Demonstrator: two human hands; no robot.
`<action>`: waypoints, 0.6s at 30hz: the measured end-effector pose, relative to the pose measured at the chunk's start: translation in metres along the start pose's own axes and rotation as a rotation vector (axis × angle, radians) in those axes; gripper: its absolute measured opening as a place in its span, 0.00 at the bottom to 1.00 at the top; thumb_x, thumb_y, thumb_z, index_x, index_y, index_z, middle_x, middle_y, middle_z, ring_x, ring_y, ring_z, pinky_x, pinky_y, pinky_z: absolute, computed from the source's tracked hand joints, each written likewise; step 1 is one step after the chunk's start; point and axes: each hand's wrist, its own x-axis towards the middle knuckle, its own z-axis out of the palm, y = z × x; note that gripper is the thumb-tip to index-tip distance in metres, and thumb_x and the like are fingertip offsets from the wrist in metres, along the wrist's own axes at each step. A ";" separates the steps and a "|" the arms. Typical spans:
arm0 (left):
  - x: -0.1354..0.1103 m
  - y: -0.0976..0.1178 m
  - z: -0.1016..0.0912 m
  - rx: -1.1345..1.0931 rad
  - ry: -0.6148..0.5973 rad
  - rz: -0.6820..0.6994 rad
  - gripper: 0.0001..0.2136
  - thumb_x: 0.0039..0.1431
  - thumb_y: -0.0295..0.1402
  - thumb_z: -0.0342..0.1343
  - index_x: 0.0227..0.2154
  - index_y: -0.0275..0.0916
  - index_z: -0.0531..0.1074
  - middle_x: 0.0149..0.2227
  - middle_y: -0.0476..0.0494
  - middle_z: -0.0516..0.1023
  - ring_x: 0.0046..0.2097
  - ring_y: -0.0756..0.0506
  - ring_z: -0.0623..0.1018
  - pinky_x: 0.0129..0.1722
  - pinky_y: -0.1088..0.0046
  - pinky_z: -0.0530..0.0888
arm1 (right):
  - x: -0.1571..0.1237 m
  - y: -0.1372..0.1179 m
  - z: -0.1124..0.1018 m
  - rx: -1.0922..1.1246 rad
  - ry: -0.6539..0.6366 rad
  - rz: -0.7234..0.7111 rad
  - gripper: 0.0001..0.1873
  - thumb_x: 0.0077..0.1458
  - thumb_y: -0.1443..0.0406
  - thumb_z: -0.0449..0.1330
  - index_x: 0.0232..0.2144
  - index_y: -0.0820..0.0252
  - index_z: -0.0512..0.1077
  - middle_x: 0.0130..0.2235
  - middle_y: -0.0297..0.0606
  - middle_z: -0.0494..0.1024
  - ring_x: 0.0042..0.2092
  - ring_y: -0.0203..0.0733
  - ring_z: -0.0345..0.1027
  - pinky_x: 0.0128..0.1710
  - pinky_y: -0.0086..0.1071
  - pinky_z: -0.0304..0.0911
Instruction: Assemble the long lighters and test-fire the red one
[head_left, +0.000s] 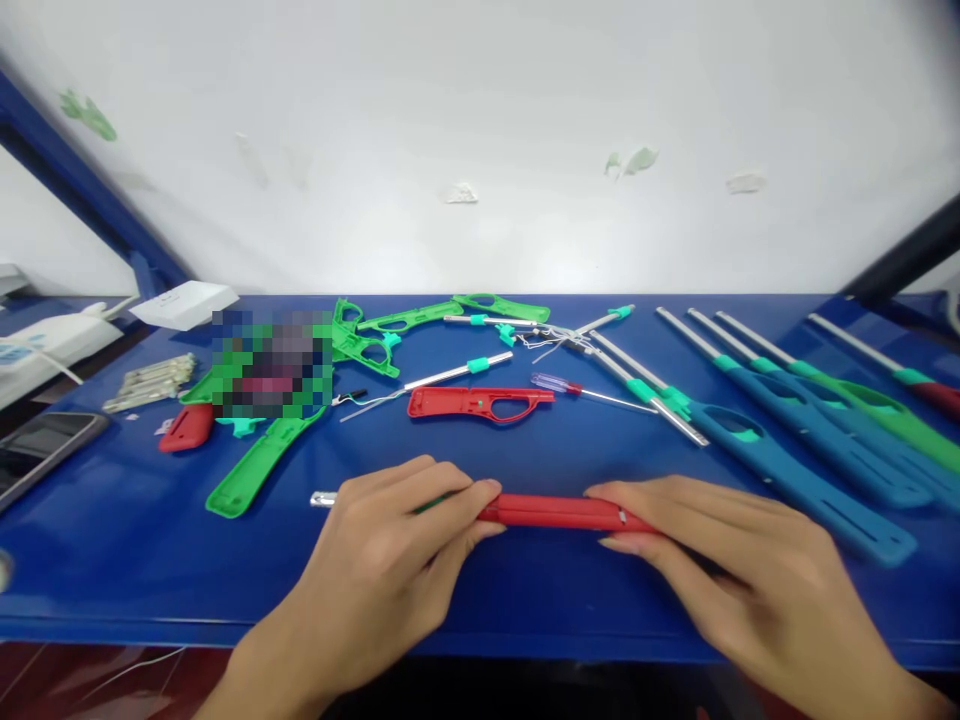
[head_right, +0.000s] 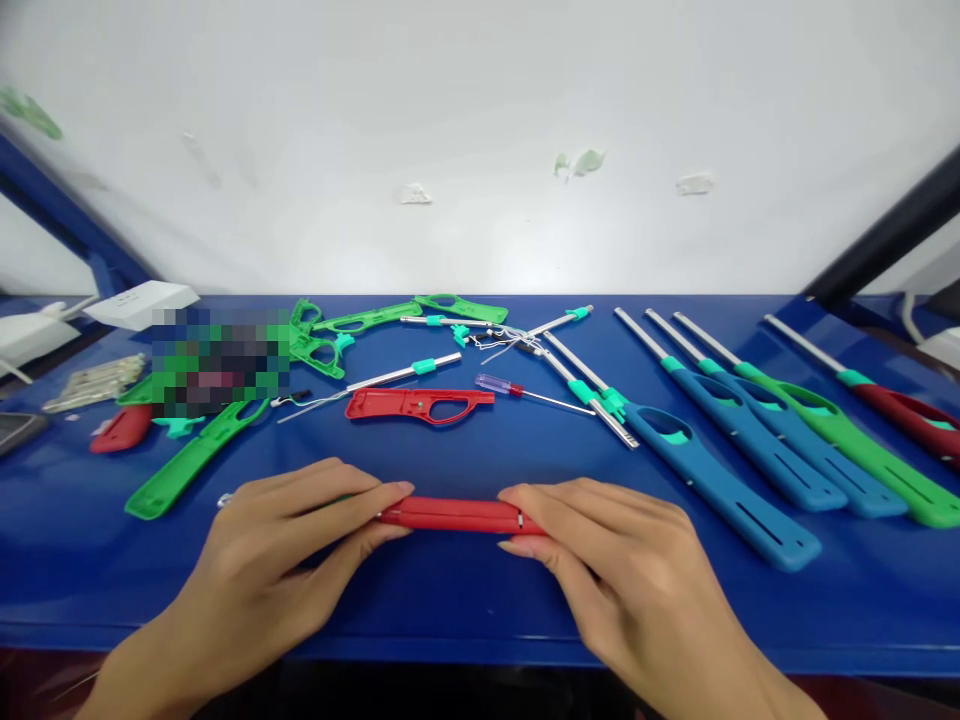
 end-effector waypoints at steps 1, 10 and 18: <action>-0.001 0.000 0.000 -0.003 -0.007 -0.016 0.06 0.79 0.24 0.63 0.51 0.36 0.84 0.41 0.47 0.89 0.37 0.46 0.87 0.37 0.70 0.84 | 0.000 0.000 0.000 -0.003 -0.002 0.002 0.11 0.77 0.68 0.64 0.53 0.52 0.85 0.49 0.32 0.95 0.44 0.41 0.92 0.48 0.26 0.86; -0.012 -0.001 -0.037 0.130 -0.286 -0.251 0.30 0.82 0.38 0.62 0.81 0.60 0.63 0.73 0.46 0.79 0.66 0.39 0.87 0.60 0.62 0.88 | -0.006 0.005 -0.003 -0.052 0.022 0.000 0.11 0.77 0.66 0.63 0.50 0.47 0.85 0.49 0.27 0.95 0.43 0.42 0.92 0.47 0.27 0.86; -0.016 -0.011 -0.030 0.065 -0.109 -0.182 0.08 0.81 0.29 0.65 0.55 0.48 0.83 0.52 0.52 0.88 0.50 0.47 0.87 0.55 0.73 0.81 | -0.004 0.005 0.002 -0.031 0.033 0.023 0.08 0.79 0.61 0.63 0.50 0.43 0.83 0.48 0.23 0.94 0.42 0.39 0.92 0.47 0.24 0.85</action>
